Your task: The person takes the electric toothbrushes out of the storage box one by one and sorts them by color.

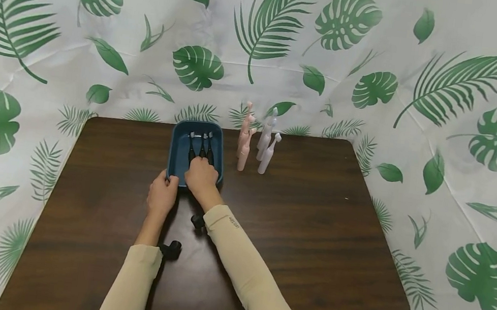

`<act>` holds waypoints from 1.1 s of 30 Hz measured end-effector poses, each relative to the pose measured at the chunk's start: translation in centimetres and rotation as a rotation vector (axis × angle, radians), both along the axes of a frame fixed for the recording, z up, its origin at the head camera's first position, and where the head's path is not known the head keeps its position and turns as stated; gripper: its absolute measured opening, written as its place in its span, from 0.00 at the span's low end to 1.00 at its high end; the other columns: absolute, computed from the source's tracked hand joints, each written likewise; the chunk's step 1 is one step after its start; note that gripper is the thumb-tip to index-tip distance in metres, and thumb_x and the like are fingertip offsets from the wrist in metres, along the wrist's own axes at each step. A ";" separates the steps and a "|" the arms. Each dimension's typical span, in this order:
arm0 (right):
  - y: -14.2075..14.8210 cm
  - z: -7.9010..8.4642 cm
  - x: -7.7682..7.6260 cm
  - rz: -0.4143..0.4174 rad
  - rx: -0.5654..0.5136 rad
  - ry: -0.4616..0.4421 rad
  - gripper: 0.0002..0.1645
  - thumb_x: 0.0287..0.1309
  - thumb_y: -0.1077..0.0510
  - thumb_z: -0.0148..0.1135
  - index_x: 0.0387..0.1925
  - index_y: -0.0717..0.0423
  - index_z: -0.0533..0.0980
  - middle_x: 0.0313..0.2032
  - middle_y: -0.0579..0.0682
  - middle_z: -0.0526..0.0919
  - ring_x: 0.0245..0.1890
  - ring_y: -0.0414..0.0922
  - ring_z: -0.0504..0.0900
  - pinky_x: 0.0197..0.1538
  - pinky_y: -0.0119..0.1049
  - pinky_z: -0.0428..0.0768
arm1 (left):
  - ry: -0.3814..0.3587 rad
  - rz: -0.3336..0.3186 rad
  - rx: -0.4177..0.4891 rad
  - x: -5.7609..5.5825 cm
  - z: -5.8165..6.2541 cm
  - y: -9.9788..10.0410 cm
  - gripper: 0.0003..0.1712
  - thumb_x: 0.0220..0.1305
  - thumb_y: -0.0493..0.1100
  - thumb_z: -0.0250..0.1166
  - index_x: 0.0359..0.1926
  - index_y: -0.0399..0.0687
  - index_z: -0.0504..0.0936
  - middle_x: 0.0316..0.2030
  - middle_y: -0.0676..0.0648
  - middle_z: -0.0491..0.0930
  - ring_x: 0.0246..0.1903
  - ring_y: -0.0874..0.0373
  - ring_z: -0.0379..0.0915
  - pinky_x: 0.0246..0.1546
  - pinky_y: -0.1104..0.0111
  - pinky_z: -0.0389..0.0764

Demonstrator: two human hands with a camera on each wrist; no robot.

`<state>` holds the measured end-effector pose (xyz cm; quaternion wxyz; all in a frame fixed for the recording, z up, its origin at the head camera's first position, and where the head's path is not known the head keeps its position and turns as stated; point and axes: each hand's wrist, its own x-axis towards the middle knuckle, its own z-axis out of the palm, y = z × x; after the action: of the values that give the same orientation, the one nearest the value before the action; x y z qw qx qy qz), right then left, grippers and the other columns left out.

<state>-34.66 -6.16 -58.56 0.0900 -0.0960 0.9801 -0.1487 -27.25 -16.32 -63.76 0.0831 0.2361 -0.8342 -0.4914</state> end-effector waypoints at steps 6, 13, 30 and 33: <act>-0.8 -0.3 0.6 0.031 0.024 -0.013 0.17 0.75 0.49 0.63 0.28 0.49 0.77 0.36 0.50 0.81 0.29 0.51 0.79 0.34 0.47 0.76 | 0.014 0.001 0.000 0.8 0.2 -0.1 0.20 0.77 0.50 0.50 0.59 0.49 0.81 0.22 0.49 0.69 0.21 0.49 0.64 0.25 0.58 0.62; -1.2 0.0 1.2 0.044 0.083 -0.017 0.26 0.74 0.45 0.64 0.19 0.46 0.70 0.21 0.47 0.74 0.23 0.48 0.76 0.29 0.43 0.70 | 0.001 0.016 -0.015 1.5 0.2 0.2 0.19 0.76 0.51 0.51 0.59 0.53 0.81 0.23 0.48 0.69 0.23 0.47 0.66 0.29 0.57 0.64; -0.1 0.0 0.7 -0.063 -0.024 -0.024 0.24 0.66 0.39 0.67 0.19 0.46 0.77 0.25 0.47 0.80 0.24 0.48 0.79 0.33 0.46 0.77 | 0.001 0.029 -0.071 1.1 0.7 0.8 0.13 0.75 0.51 0.53 0.43 0.52 0.80 0.25 0.46 0.73 0.30 0.43 0.73 0.29 0.55 0.66; 0.3 0.2 1.0 -0.091 -0.080 0.007 0.22 0.64 0.39 0.68 0.21 0.47 0.77 0.26 0.47 0.80 0.24 0.49 0.79 0.35 0.48 0.79 | -0.002 0.031 -0.074 1.1 0.7 0.8 0.17 0.76 0.52 0.52 0.52 0.54 0.83 0.26 0.46 0.74 0.30 0.43 0.73 0.30 0.55 0.66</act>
<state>-33.62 -5.86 -58.41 0.0759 -0.0552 0.9770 -0.1915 -26.12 -15.56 -63.06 0.0987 0.2463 -0.8482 -0.4584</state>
